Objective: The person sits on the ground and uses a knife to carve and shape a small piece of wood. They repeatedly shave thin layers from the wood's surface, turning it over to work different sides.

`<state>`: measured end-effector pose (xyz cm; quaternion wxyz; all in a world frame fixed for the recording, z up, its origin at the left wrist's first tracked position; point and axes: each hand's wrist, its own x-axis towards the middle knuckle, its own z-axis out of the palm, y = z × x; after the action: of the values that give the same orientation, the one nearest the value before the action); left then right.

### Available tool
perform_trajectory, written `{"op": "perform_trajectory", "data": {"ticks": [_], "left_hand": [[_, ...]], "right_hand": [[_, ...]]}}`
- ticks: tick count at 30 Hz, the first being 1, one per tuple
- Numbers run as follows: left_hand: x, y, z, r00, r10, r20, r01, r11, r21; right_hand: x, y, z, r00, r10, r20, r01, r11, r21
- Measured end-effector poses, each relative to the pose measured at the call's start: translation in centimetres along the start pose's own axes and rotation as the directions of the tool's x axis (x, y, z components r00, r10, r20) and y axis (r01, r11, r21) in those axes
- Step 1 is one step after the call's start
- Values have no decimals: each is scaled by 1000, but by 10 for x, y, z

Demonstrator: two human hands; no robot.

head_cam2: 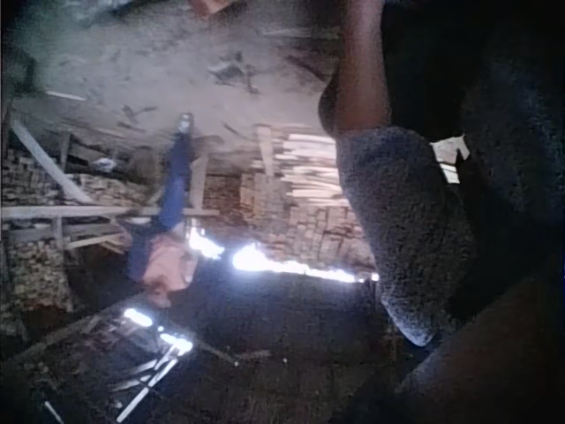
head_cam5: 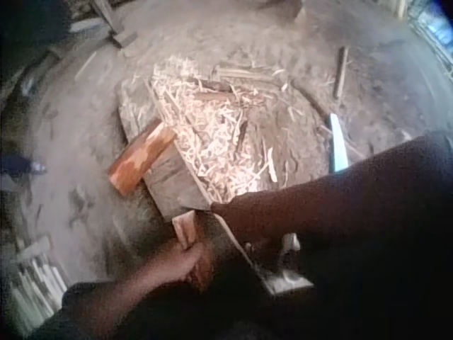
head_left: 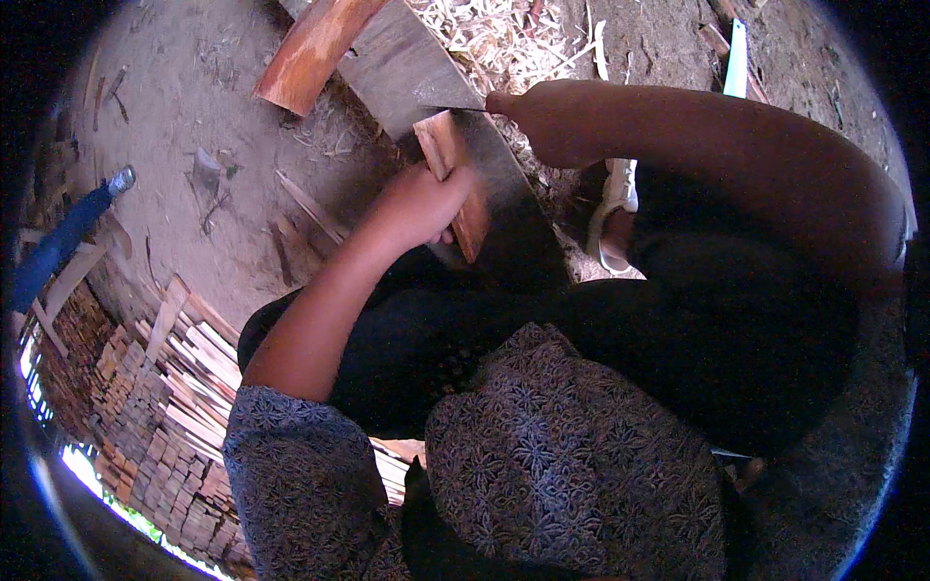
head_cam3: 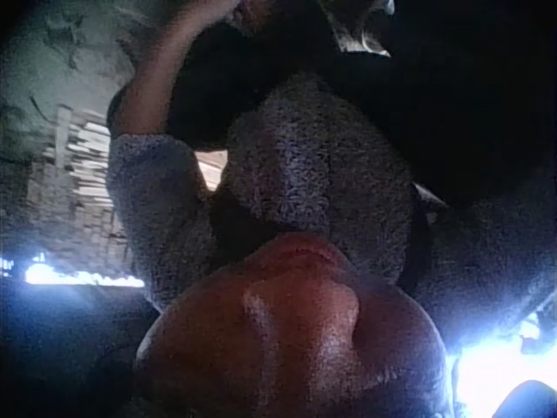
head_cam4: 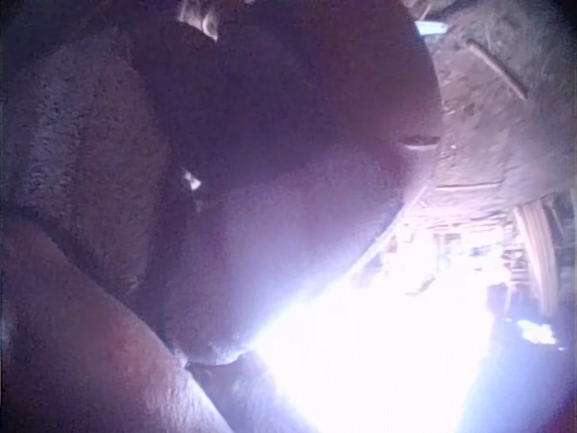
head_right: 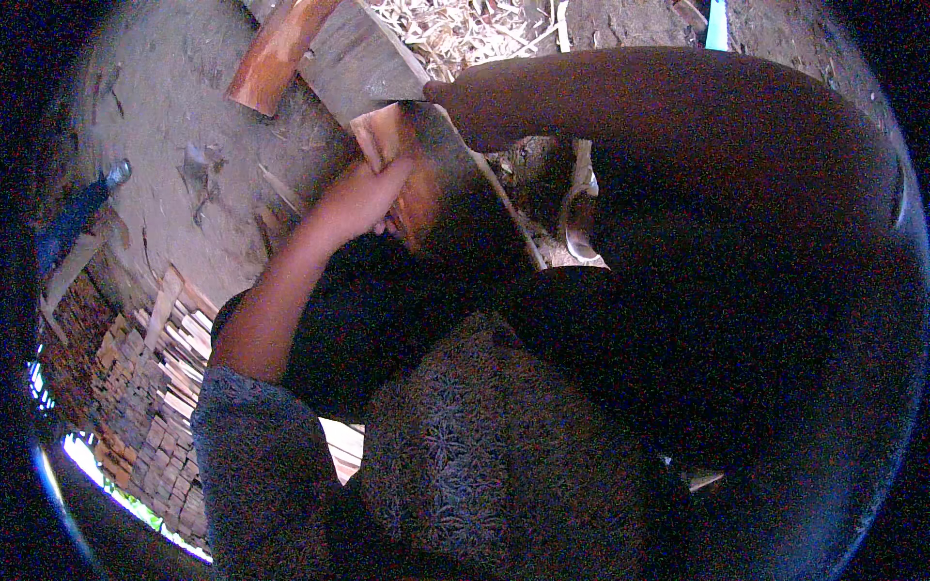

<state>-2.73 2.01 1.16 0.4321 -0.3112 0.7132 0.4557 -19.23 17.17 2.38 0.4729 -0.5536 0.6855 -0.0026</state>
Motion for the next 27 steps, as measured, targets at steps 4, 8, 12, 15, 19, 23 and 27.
{"op": "perform_trajectory", "data": {"ticks": [4,8,12,15,19,23,27], "left_hand": [[0,0,-2,1000,-5,-3,5,1000,5],[7,-15,1,1000,14,-26,-15,999,-38],[5,-13,1,999,2,-32,-4,999,-50],[7,-17,4,1000,-16,-23,14,995,-103],[11,-31,7,999,-36,-2,35,984,-177],[9,-40,12,999,-28,-17,23,971,-236],[1,-31,16,999,-41,-30,30,953,-301]], "right_hand": [[14,26,22,996,-61,-59,68,992,108],[13,31,28,976,-81,-202,105,988,110],[-11,2,4,995,-47,-85,70,953,296],[-14,-2,7,996,-52,-78,71,958,278],[-4,0,15,996,-33,-85,45,989,141],[-9,3,3,982,-46,-185,68,991,113],[-12,8,9,976,-136,-173,149,987,64]]}}
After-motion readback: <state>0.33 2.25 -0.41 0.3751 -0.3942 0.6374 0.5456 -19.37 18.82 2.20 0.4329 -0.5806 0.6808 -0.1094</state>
